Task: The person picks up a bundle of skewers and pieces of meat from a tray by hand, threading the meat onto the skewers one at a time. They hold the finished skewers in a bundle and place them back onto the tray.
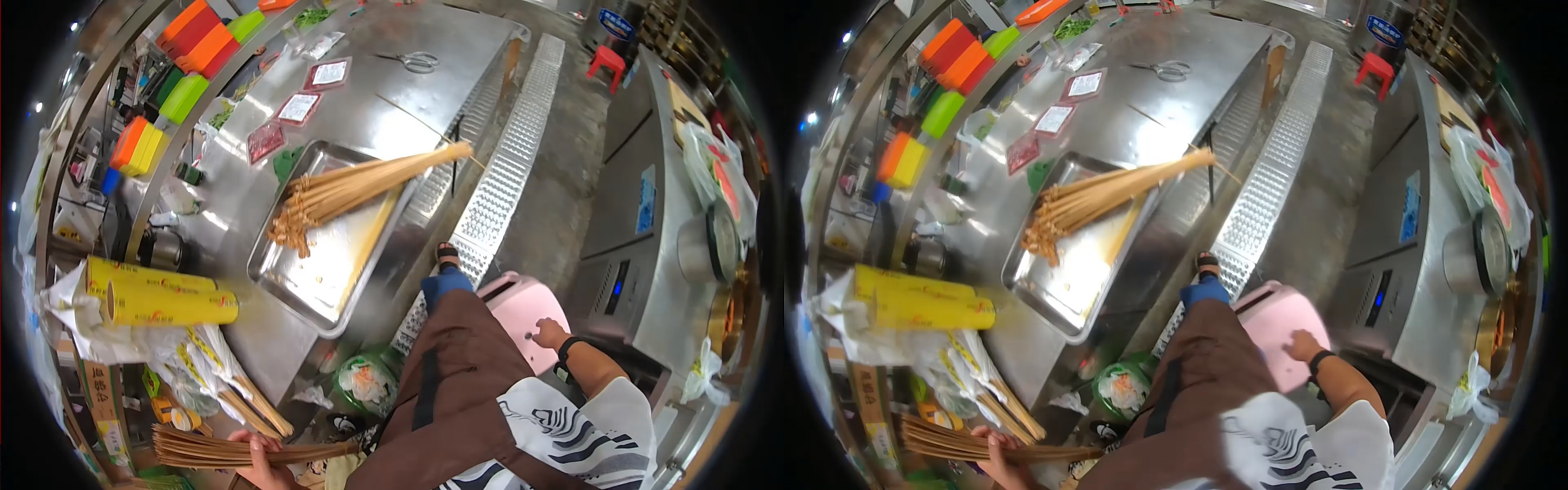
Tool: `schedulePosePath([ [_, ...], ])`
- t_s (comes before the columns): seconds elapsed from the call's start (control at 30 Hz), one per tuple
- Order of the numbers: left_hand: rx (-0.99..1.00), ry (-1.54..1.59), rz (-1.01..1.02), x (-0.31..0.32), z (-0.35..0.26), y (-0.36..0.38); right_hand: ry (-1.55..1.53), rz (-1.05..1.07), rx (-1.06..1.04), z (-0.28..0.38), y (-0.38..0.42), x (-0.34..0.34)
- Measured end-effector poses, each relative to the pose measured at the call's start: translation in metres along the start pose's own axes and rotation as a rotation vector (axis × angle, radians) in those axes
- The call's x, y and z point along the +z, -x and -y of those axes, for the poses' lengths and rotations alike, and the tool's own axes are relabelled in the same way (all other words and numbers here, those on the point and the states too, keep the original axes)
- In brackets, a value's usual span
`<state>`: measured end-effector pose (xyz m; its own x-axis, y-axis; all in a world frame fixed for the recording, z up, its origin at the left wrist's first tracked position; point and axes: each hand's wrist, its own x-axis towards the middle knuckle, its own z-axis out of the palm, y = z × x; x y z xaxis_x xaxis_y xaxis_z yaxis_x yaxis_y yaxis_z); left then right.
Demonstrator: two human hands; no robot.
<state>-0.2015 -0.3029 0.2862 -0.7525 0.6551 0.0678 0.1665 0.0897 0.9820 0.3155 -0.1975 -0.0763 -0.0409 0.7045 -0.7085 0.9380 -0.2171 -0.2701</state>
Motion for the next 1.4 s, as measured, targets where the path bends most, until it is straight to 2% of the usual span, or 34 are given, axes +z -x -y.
schedulePosePath([
  [0.03,-0.053,-0.115,-0.063,0.020,-0.007,-0.010,0.121,-0.004,-0.039,0.012,-0.018,-0.013],
  [0.07,-0.022,-0.111,-0.057,0.044,-0.014,-0.021,0.168,-0.040,-0.110,0.018,-0.041,-0.017],
  [0.13,-0.041,-0.191,-0.064,0.077,-0.009,-0.050,0.229,0.228,-0.070,0.026,-0.113,-0.017],
  [0.17,-0.064,-0.228,-0.066,0.097,-0.006,-0.066,0.195,0.287,-0.209,0.026,-0.149,-0.016],
  [0.2,-0.108,-0.219,-0.068,0.125,-0.011,-0.084,0.171,0.328,-0.226,0.013,-0.194,0.006],
  [0.3,-0.217,-0.276,0.005,0.198,-0.021,-0.146,0.031,0.337,-0.123,0.033,-0.247,-0.030],
  [0.37,-0.266,-0.279,0.149,0.243,-0.023,-0.182,-0.054,0.311,-0.078,0.040,-0.270,-0.050],
  [0.4,-0.337,-0.293,0.138,0.262,-0.026,-0.197,-0.080,0.306,-0.059,0.043,-0.280,-0.061],
  [0.43,-0.356,-0.190,0.193,0.284,-0.029,-0.212,-0.116,0.292,-0.033,0.041,-0.290,-0.064],
  [0.5,-0.273,-0.265,0.307,0.320,-0.028,-0.238,-0.167,0.280,0.009,0.036,-0.300,-0.065],
  [0.53,-0.290,-0.295,0.262,0.325,-0.018,-0.243,-0.188,0.268,0.039,0.032,-0.302,-0.063],
  [0.7,-0.289,-0.447,0.392,0.335,0.008,-0.264,-0.245,0.295,0.163,0.003,-0.298,-0.005],
  [0.73,-0.327,-0.406,0.359,0.339,0.012,-0.265,-0.252,0.308,0.169,0.002,-0.298,0.011],
  [0.77,-0.369,-0.369,0.315,0.342,0.016,-0.264,-0.263,0.332,0.162,0.004,-0.297,0.030],
  [0.83,-0.315,-0.378,0.315,0.346,0.019,-0.262,-0.288,0.394,0.148,0.014,-0.291,0.069],
  [0.9,-0.337,-0.331,0.493,0.338,0.017,-0.265,-0.320,0.448,0.105,0.035,-0.289,0.109],
  [1.0,-0.280,-0.284,0.484,0.333,0.020,-0.268,-0.361,0.461,0.013,0.065,-0.296,0.134],
  [1.1,-0.269,-0.275,0.397,0.335,0.020,-0.264,-0.371,0.444,-0.049,0.079,-0.315,0.129],
  [1.23,-0.224,-0.293,0.451,0.325,0.021,-0.262,-0.410,0.363,-0.122,0.082,-0.360,0.109],
  [1.3,-0.232,-0.189,0.425,0.326,0.012,-0.259,-0.502,0.243,-0.187,0.068,-0.386,0.094],
  [1.37,-0.201,-0.155,0.417,0.315,0.006,-0.261,-0.698,-0.032,-0.233,0.042,-0.396,0.076],
  [1.4,-0.210,-0.114,0.406,0.312,0.001,-0.261,-0.964,0.095,-0.067,0.074,-0.368,-0.017],
])
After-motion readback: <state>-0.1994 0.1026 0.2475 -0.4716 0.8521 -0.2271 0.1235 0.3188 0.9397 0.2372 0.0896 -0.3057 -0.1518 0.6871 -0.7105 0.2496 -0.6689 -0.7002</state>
